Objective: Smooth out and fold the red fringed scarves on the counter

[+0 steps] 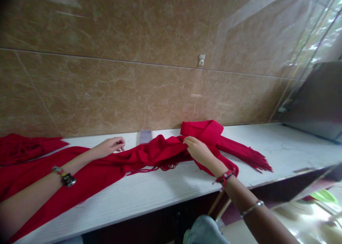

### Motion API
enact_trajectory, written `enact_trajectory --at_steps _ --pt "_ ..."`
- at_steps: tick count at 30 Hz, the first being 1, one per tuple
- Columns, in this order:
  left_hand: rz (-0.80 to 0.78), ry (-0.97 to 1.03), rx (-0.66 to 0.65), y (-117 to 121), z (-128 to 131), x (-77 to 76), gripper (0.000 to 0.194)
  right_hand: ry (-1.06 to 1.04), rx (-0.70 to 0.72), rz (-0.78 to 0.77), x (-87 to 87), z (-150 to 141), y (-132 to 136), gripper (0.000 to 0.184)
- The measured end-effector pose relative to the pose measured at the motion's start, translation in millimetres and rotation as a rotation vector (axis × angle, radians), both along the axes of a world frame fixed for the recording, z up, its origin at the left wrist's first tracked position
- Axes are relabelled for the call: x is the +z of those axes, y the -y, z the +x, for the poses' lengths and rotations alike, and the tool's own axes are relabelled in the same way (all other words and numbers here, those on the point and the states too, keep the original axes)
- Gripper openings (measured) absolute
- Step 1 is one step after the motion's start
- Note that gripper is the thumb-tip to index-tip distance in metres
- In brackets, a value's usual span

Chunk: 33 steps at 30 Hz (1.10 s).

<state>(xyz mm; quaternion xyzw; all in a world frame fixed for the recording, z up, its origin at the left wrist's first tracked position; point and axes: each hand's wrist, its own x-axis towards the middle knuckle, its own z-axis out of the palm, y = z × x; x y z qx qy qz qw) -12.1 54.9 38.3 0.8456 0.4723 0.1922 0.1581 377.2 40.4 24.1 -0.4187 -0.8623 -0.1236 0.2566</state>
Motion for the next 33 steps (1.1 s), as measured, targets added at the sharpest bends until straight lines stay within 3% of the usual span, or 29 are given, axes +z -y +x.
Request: enact_trajectory --at_steps 3,6,8,10,13,16,19,24,29,31,33 --pt "-0.025 0.086 -0.039 4 8 3.8 0.038 -0.189 -0.009 0.054 36.0 21 -2 0.025" --pt "0.004 -0.001 -0.168 11 34 -2.9 0.058 -0.314 -0.153 0.031 65.6 30 -10 0.023" --pt "0.011 -0.005 -0.210 14 52 -6.5 0.042 -0.394 -0.279 0.004 78.8 34 -20 0.027" --pt "0.023 0.077 -0.155 13 59 -2.3 0.033 -0.466 -0.330 -0.024 88.1 40 -30 0.029" --pt "-0.004 0.267 -0.017 6 42 21.0 0.038 -0.403 -0.283 -0.094 96.7 55 -35 0.027" --pt "-0.066 0.388 0.070 -4 6 50.6 0.040 -0.177 -0.183 -0.260 93.9 64 -25 0.023" --pt "0.025 0.361 0.182 -17 -26 66.8 0.035 -0.087 -0.047 -0.473 77.5 54 -12 0.025" --pt "0.122 0.182 0.326 -42 -51 58.5 0.034 -0.292 0.148 -0.472 50.6 24 -11 0.025" --pt "0.174 0.171 0.403 -49 -64 55.7 0.032 -0.429 0.159 -0.527 56.5 21 -14 0.029" --pt "0.204 0.190 0.452 -46 -66 61.0 0.031 -0.333 0.131 -0.604 61.7 22 -9 0.027" --pt "0.206 0.189 0.465 -45 -63 65.9 0.030 -0.086 0.083 -0.637 63.4 20 -3 0.019"
